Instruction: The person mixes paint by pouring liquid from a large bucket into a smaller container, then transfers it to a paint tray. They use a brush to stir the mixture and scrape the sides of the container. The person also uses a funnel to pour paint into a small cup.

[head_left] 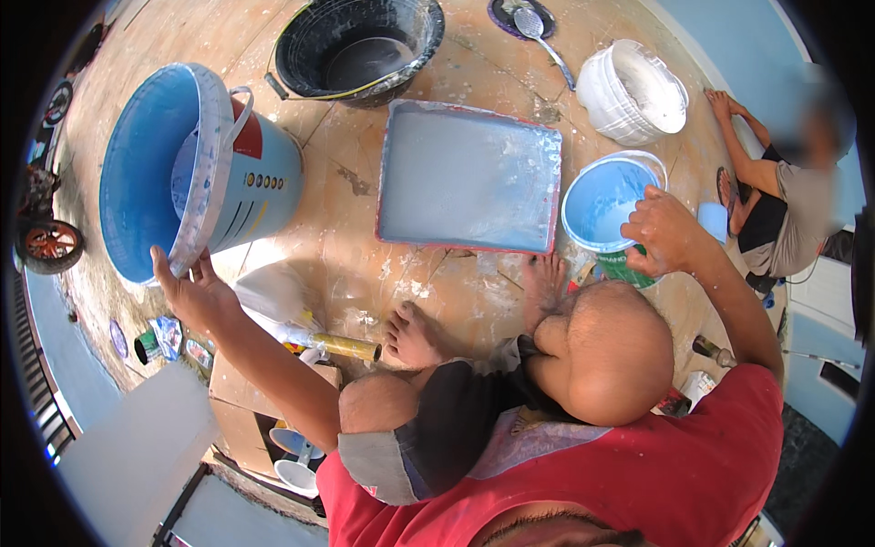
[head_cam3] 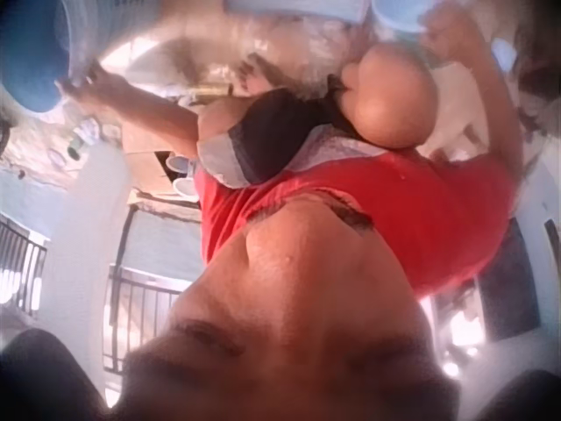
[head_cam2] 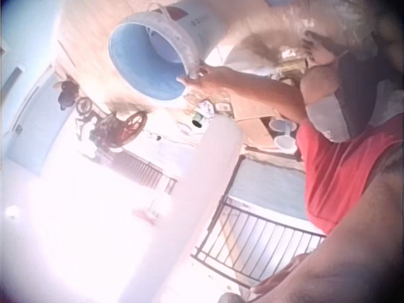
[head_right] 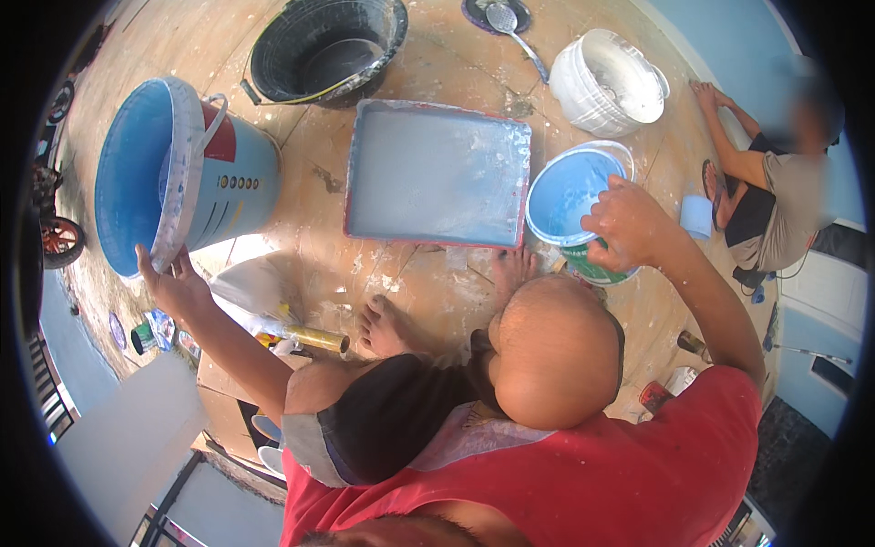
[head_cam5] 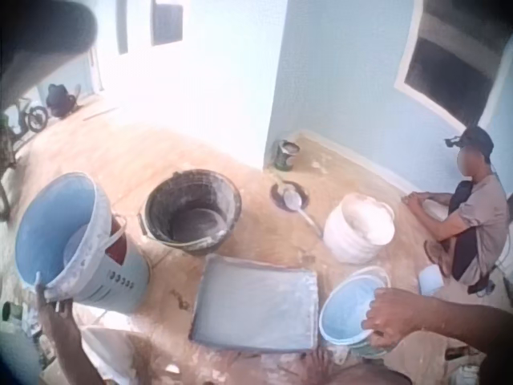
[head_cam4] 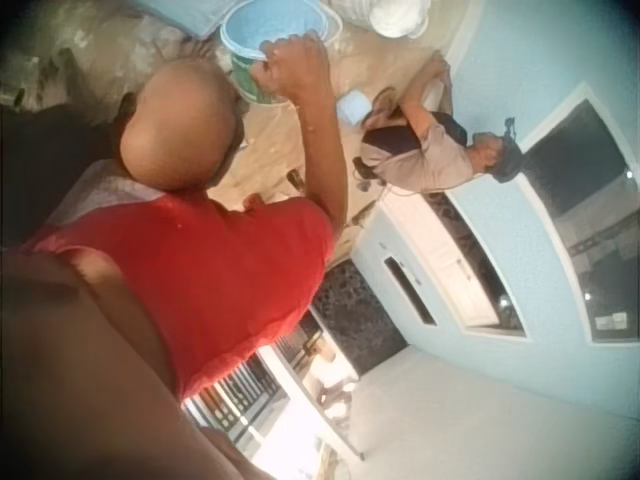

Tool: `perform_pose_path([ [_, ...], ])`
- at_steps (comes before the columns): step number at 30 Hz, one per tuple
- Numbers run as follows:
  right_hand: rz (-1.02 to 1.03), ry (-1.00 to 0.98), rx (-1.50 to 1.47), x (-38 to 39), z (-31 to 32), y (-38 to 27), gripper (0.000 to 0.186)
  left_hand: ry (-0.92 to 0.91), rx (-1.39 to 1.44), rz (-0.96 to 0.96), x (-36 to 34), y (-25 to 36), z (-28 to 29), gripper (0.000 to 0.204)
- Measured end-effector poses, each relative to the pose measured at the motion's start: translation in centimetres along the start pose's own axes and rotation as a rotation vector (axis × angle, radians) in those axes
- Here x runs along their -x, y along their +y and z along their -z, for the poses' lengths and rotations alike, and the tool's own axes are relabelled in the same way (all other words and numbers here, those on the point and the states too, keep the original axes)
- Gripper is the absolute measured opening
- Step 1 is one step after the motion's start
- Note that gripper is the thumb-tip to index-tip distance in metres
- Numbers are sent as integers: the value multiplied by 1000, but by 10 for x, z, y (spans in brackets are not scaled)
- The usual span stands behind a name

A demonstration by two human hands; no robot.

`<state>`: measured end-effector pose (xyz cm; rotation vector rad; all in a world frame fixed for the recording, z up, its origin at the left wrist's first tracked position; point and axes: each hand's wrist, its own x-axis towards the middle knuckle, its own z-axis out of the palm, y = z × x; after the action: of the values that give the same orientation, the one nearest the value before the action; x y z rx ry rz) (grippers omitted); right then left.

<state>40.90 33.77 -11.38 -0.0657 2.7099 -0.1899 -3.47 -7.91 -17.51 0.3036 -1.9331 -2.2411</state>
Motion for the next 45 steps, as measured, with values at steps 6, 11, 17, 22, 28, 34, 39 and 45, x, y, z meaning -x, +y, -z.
perform_pose_path([
  [6, 172, -252, 54, -35, -6, -11, 29, -21, -151, -54, 11, 10, -4, 56],
  [11, 195, -297, 69, -49, -6, -11, 34, -44, 5, 13, 9, 6, -1, 51],
  [17, 209, -274, 95, -63, -12, -3, 35, 39, 221, 84, 22, 21, -9, 60],
  [22, 219, -272, 107, -69, -14, -1, 36, 16, 230, 28, 12, 9, 0, 74],
  [28, 260, -309, 135, -80, -10, -4, 38, 68, 219, 7, 21, 8, -2, 60],
  [34, 227, -212, 98, -78, -24, 1, 37, 59, 207, -11, 28, 7, 1, 60],
  [39, 235, -189, 116, -83, -21, 0, 37, 63, 209, -9, 29, 5, 1, 62],
  [45, 258, -209, 151, -91, -10, -3, 38, 63, 203, -5, 29, 5, 3, 61],
])
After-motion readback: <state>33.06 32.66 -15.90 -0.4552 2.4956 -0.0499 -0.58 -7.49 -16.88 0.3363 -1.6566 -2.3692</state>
